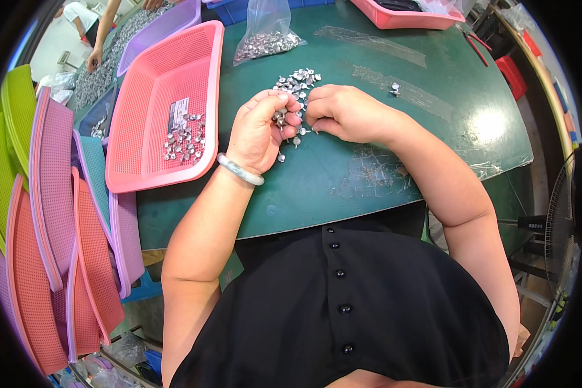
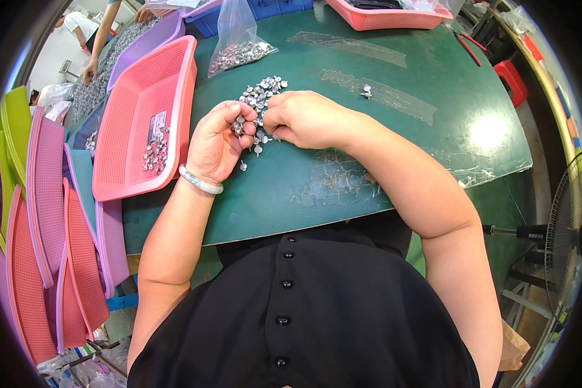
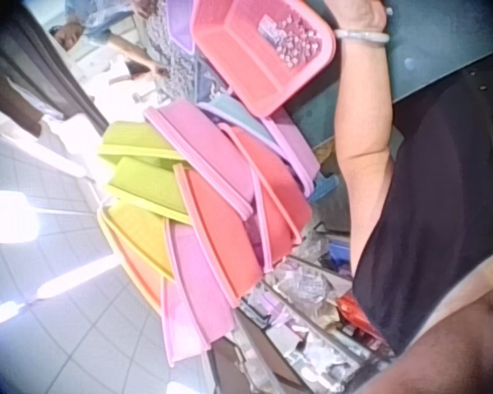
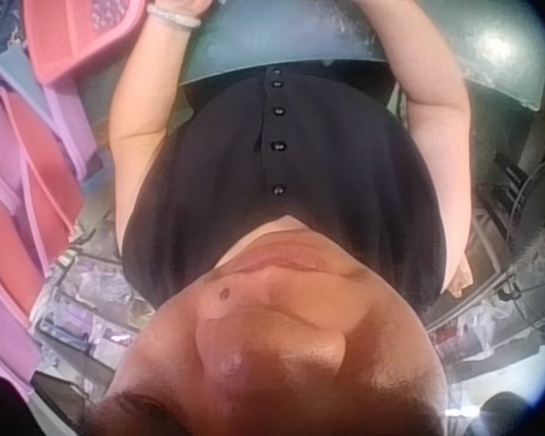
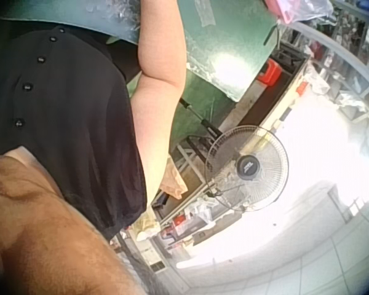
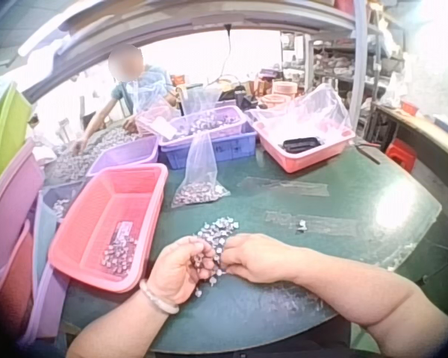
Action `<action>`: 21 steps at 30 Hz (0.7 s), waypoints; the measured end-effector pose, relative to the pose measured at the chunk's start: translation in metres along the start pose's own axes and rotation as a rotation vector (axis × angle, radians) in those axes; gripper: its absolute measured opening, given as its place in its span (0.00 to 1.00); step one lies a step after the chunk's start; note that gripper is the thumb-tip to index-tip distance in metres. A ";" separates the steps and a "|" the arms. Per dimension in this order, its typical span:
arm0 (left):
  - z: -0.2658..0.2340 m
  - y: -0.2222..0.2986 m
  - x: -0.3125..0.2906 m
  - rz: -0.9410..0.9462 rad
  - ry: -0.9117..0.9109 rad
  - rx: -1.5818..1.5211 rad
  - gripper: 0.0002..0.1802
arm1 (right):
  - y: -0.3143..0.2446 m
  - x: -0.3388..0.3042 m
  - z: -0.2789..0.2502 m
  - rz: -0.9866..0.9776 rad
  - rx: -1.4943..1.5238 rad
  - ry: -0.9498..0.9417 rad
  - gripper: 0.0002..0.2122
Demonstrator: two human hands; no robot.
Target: The person picks up and connects small silver-colored metal components from a pile on the workstation table.
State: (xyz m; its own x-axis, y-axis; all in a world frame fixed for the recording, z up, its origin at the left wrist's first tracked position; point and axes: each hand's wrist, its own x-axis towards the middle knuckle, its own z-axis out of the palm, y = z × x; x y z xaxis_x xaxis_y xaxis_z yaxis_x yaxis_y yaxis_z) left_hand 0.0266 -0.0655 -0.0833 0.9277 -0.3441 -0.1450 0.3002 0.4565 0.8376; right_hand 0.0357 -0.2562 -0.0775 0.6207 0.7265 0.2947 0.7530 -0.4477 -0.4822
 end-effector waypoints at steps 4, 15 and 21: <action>0.000 -0.001 0.001 -0.010 0.000 -0.009 0.04 | 0.003 0.000 0.000 0.024 0.022 0.055 0.04; 0.005 0.000 -0.003 -0.130 -0.018 0.143 0.06 | -0.003 0.000 -0.013 0.049 0.115 0.279 0.03; 0.007 0.000 -0.004 -0.147 -0.039 0.159 0.07 | -0.004 0.000 -0.014 0.022 0.130 0.276 0.02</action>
State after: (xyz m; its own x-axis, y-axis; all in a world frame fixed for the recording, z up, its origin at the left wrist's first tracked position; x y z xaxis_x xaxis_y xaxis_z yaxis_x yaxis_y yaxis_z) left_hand 0.0210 -0.0699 -0.0794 0.8663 -0.4305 -0.2533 0.3895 0.2648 0.8821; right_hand 0.0353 -0.2615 -0.0643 0.6858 0.5406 0.4873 0.7156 -0.3786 -0.5870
